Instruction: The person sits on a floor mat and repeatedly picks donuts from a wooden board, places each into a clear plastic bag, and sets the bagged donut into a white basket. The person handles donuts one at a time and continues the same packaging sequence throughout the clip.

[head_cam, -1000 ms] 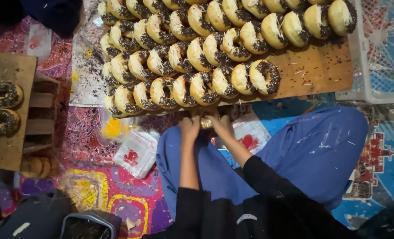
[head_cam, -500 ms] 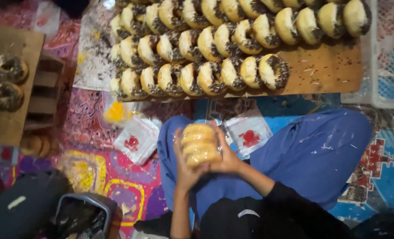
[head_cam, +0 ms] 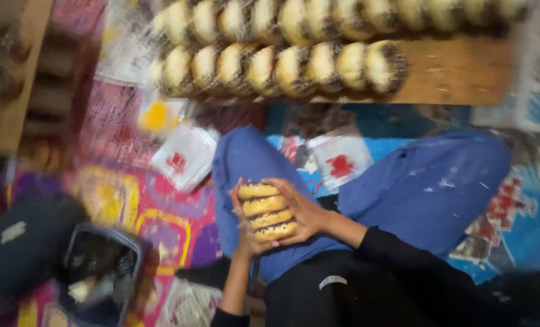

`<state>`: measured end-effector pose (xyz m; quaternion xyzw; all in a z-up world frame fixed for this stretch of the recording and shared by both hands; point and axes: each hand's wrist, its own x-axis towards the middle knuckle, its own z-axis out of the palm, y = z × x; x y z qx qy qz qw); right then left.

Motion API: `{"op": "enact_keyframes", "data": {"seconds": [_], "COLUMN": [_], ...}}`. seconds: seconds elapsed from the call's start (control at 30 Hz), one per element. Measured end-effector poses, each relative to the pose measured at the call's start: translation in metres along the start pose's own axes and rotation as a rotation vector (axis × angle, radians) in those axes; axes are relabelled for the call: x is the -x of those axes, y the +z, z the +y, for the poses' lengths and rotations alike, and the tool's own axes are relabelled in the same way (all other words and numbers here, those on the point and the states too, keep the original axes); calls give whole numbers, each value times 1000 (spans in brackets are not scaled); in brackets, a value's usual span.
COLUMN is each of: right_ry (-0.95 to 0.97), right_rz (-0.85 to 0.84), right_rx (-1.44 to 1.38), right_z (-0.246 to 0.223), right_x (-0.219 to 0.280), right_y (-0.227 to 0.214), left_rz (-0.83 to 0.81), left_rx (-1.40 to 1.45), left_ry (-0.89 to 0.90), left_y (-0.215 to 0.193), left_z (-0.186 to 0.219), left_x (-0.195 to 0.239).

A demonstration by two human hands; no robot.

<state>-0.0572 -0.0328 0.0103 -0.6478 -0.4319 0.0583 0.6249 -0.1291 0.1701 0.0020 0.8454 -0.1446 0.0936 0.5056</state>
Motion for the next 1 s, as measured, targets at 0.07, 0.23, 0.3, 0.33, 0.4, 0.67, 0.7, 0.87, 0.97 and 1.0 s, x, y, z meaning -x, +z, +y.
{"op": "enact_keyframes", "data": {"seconds": [0.07,0.23,0.3,0.33,0.4,0.67,0.7,0.87,0.97,1.0], "right_ry": [125,325,572,545,490,1143,1335,1690,1643,1647], "right_rz": [37,319,610,769,1052,1115,986,720,704,665], "right_rx": [25,-63,-647,-491,-174,1213,1202,587,556,568], "right_z": [-8,-47,-83,-99,-127,-11,15,82,73,65], "right_x": [10,74,112,129,161,198,199,218,237,240], "right_y": [-14,-113,-166,-196,-263,-488,-492,-504,-513,-515], "left_rz": [-11,-267,-462,-497,-545,-516,-501,-393,-329,-312], "left_rx": [420,697,777,805,859,555,481,435,490,496], "left_ry": [-192,-309,-154,-140,-121,-269,-232,-241,-353,-398], "left_y": [23,90,108,116,132,139,136,123,119,117], "left_z": [10,63,91,102,118,98,94,83,72,70], "left_x": [-9,-58,-73,-83,-97,-112,-110,-93,-84,-79]}}
